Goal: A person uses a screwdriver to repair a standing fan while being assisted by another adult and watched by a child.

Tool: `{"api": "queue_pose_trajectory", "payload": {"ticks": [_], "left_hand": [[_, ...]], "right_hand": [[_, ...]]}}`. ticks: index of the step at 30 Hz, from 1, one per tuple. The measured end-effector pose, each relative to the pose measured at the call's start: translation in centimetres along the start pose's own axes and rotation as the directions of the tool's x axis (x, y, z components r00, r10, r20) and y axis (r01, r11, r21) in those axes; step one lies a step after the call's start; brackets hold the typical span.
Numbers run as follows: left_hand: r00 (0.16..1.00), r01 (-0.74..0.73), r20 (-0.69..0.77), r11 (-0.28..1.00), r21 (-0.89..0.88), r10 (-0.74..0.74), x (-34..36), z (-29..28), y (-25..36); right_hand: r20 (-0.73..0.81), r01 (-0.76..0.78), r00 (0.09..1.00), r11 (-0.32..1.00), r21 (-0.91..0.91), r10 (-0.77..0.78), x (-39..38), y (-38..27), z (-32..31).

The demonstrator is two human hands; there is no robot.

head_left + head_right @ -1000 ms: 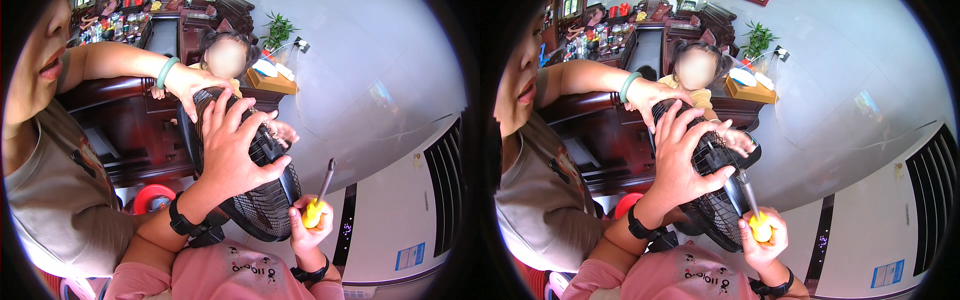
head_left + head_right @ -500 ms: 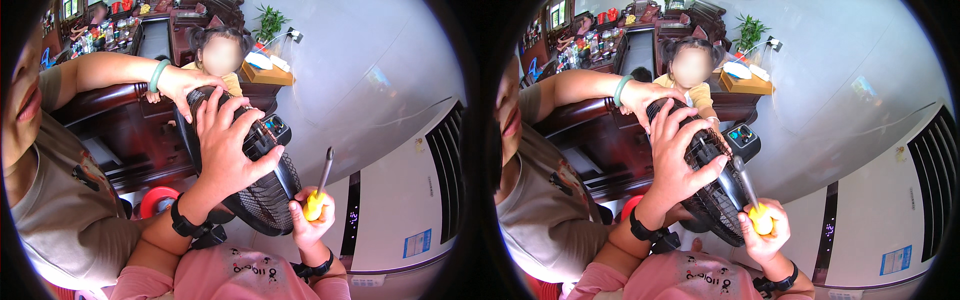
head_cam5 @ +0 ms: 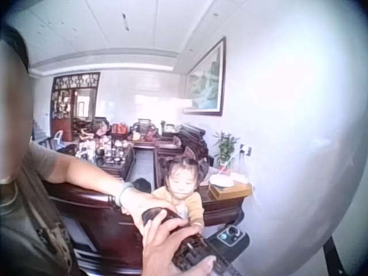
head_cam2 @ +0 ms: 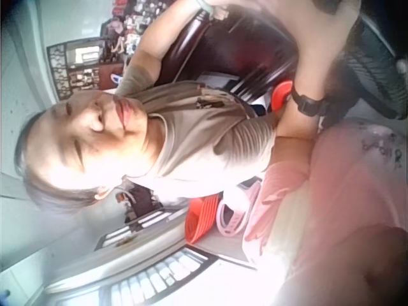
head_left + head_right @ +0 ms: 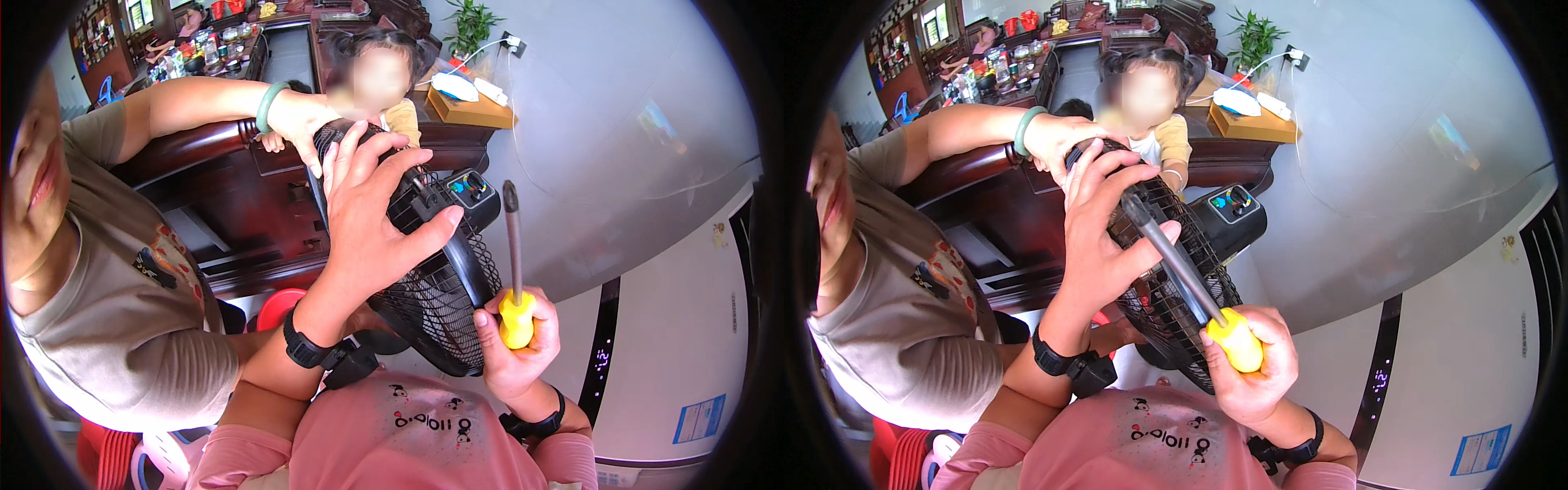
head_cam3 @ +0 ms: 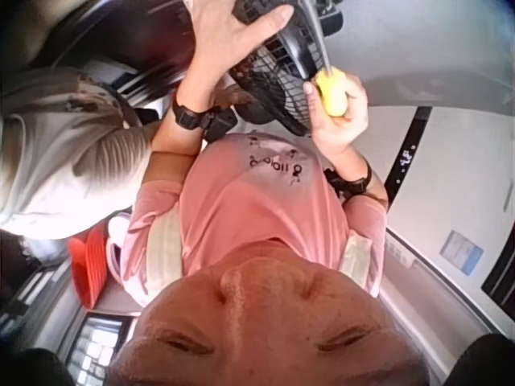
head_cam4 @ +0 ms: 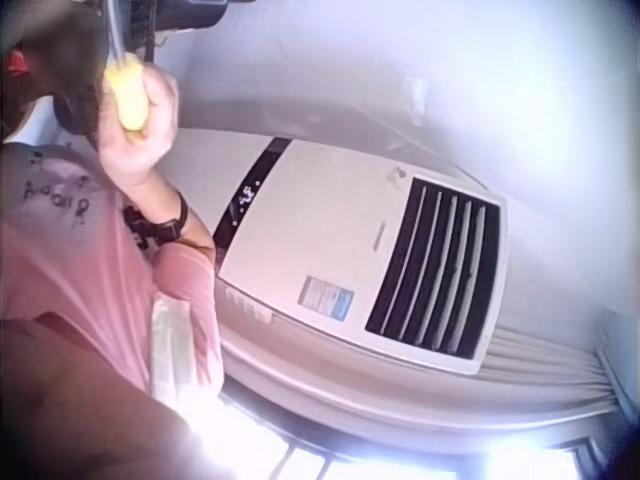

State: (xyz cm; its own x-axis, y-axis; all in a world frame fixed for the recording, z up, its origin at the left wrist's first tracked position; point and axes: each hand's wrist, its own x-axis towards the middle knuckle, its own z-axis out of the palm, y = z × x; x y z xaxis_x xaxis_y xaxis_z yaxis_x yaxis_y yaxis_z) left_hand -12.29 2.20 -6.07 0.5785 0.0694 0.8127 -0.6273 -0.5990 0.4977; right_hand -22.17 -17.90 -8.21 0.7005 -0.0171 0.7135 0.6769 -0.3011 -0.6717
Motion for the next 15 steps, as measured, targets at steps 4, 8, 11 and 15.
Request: {"api": "queue_pose_trajectory", "payload": {"ticks": [4, 8, 11, 15], "left_hand": [[0.999, 0.007, -0.035, 0.999, -0.042, -0.008, -0.1, 0.3, 0.0], [0.999, 0.013, -0.043, 0.999, -0.044, -0.015, -0.4, 0.1, 0.3], [0.999, 0.004, -0.042, 0.999, -0.036, -0.006, -0.4, 0.1, 0.6], [1.000, -0.008, -0.029, 0.998, -0.065, 0.006, -0.2, 0.2, 0.2]], "right_hand": [[-0.001, -0.024, 1.000, 1.000, 0.010, 0.024, 0.0, 0.2, 0.0], [0.011, -0.031, 0.999, 0.999, 0.040, 0.031, -0.1, 0.2, -0.6], [0.040, -0.133, 0.991, 0.972, 0.194, 0.127, 0.2, 0.4, -1.5], [0.195, -0.270, 0.959, 0.872, 0.408, 0.205, 2.8, -0.5, -1.9]]}}
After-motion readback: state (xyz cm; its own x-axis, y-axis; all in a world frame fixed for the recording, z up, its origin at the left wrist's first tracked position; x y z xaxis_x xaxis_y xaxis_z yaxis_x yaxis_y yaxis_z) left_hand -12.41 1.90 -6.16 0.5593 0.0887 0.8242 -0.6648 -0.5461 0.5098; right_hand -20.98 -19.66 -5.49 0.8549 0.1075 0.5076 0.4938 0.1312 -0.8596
